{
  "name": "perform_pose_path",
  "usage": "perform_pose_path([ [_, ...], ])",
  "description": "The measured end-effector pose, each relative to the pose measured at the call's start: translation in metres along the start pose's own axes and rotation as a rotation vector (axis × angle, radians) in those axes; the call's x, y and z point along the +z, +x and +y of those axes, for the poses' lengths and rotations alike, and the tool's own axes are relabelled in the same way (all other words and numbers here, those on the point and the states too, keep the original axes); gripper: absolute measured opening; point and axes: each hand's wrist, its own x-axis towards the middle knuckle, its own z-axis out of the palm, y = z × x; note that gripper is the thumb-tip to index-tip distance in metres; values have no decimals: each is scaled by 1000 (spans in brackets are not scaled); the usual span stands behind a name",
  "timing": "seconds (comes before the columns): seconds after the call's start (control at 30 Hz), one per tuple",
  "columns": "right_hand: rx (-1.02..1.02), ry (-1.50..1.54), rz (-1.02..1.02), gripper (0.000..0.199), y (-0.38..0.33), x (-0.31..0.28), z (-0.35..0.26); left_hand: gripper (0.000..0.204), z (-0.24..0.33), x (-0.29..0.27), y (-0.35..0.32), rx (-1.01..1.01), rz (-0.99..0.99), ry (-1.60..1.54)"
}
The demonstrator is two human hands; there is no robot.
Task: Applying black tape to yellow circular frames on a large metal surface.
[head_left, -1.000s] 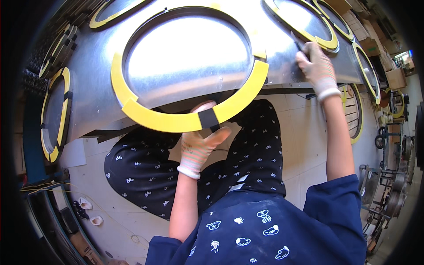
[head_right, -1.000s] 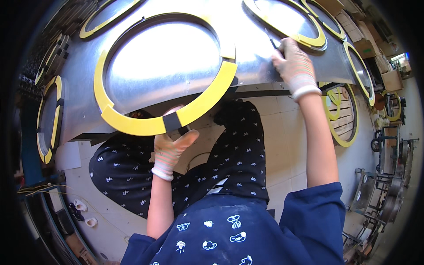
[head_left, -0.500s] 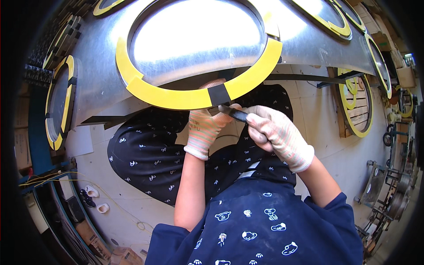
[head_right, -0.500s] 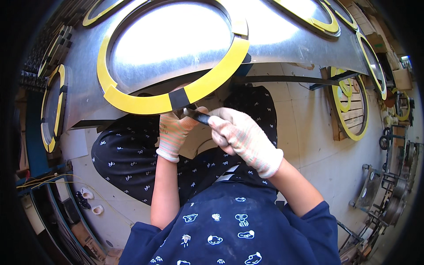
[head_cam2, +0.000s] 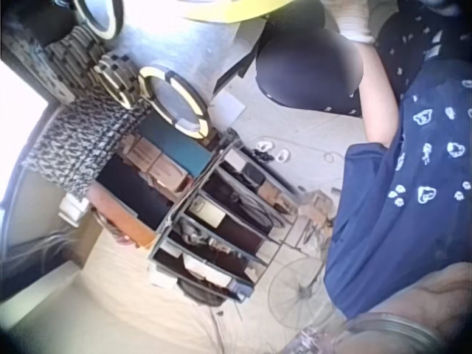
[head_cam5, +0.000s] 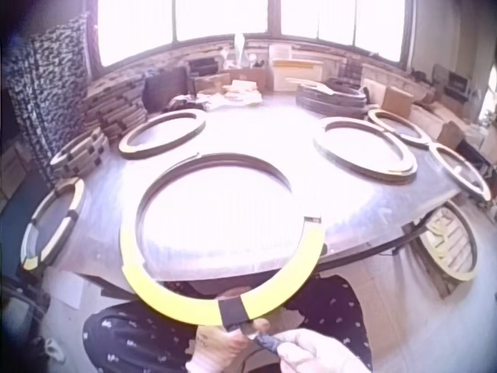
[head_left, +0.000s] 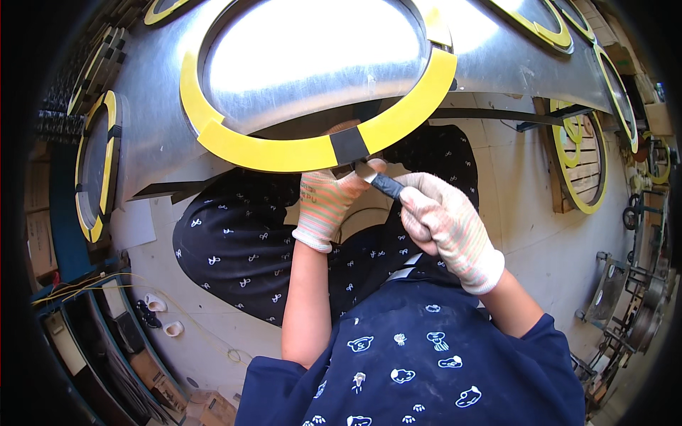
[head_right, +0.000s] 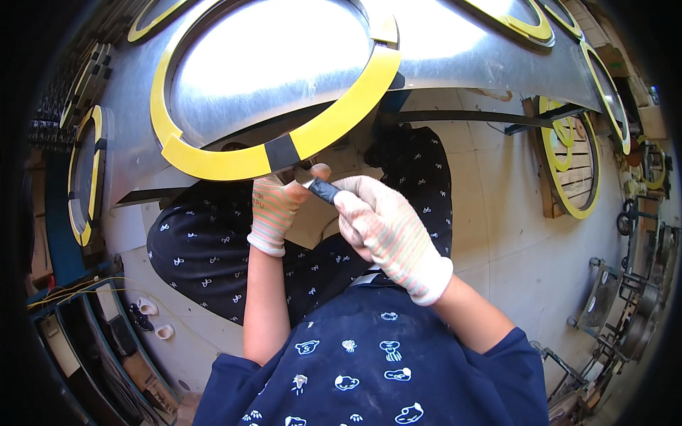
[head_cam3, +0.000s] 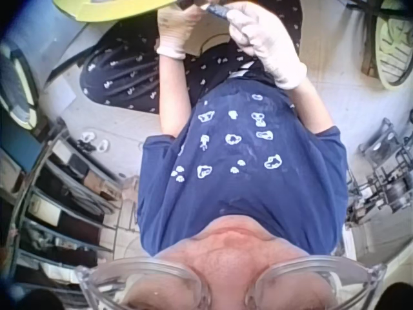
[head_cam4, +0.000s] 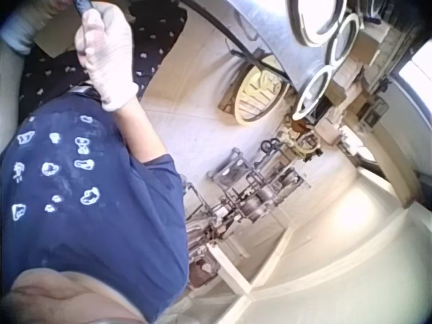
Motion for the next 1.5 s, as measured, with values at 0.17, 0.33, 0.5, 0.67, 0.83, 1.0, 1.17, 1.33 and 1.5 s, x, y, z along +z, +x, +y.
perform_pose_path([
  [0.17,-183,-137,54,43,30,20,-10,56,-9,8,-4,-29,-38,360],
  [0.33,-178,-169,421,44,3,-4,-38,71,35,-4,-37,-407,-413,175],
  [0.5,-629,-524,689,45,36,-78,-109,74,44,-12,-43,67,-97,117],
  [0.67,-413,-908,827,42,-3,-97,-123,90,32,-9,-28,-312,-68,-101],
  [0.83,34,-732,-223,38,-56,-65,-43,101,63,28,-54,-370,-368,-941],
  [1.0,-674,-863,-209,25,-22,-66,-28,112,117,43,-55,-322,-308,-663],
  [1.17,-1152,-1290,174,42,62,-107,-143,66,154,65,14,481,381,929],
  [1.33,-1215,-1671,-138,45,148,-114,-186,50,124,81,49,382,298,1120],
  [1.5,-1140,-1578,-344,62,133,-107,-158,53,105,-10,27,660,88,999],
])
